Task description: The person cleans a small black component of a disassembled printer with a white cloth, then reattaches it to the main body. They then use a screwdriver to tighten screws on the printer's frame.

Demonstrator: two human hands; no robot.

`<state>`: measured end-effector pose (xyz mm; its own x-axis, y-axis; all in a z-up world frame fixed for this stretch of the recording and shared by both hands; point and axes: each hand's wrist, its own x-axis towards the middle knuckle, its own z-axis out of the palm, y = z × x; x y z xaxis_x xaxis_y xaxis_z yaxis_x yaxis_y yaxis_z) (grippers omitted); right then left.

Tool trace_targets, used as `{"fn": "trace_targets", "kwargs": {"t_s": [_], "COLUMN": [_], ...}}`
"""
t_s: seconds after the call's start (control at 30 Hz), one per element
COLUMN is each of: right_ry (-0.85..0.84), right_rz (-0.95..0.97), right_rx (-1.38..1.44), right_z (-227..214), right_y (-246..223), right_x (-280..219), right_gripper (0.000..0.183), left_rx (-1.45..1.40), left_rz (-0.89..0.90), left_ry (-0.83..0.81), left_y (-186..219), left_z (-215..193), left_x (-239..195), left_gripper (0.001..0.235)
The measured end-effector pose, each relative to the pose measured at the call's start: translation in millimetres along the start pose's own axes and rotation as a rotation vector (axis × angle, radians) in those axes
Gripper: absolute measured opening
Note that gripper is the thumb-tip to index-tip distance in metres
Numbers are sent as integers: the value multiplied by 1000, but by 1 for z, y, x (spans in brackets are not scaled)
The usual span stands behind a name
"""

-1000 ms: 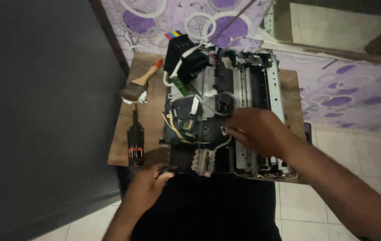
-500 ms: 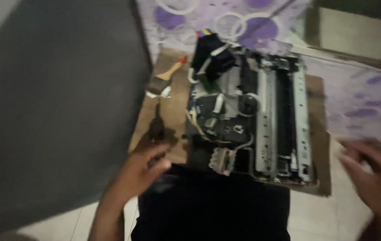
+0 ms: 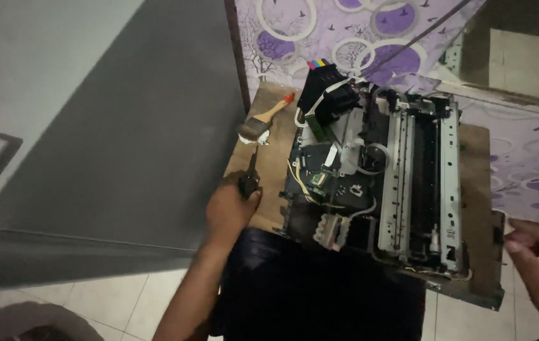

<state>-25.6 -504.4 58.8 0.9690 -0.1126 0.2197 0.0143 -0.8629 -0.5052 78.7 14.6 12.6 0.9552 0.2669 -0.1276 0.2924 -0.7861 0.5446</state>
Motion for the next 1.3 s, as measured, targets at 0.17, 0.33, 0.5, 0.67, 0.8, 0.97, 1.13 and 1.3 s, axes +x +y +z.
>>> {"fn": "trace_targets", "kwargs": {"t_s": [0.17,0.33,0.5,0.67,0.8,0.97,1.13,1.3], "right_ry": [74,17,-449,-267,-195,-100,-114,-67], "right_rz": [-102,-163,-358,-480,-120,-556,-584,-605], "right_rx": [100,366,964,1378,1291,1097,849,848], "right_z": [8,38,56,76,82,72,67,79], "right_y": [45,-120,-257,-264,-248,-237,-248,-251], "right_x": [-13,-6,-9,-14,-11,-3,-2,-2], "right_gripper": [26,47,93,67,50,45,54,44], "left_rx": [-241,-632,-995,-1419,-1378,-1695,-1593,-1383], "left_rz": [212,107,284,67,16,-78,-106,-219], "left_ry": [-24,-449,-750,-974,-1040,-998,-1016,-942], "left_y": [-21,-16,15,52,62,63,86,88], "left_z": [-33,-73,-58,-32,6,24,-10,-16], "left_x": [-26,-73,-113,-128,-131,-126,-136,-143], "left_gripper": [56,50,62,59,46,27,69,57]}}
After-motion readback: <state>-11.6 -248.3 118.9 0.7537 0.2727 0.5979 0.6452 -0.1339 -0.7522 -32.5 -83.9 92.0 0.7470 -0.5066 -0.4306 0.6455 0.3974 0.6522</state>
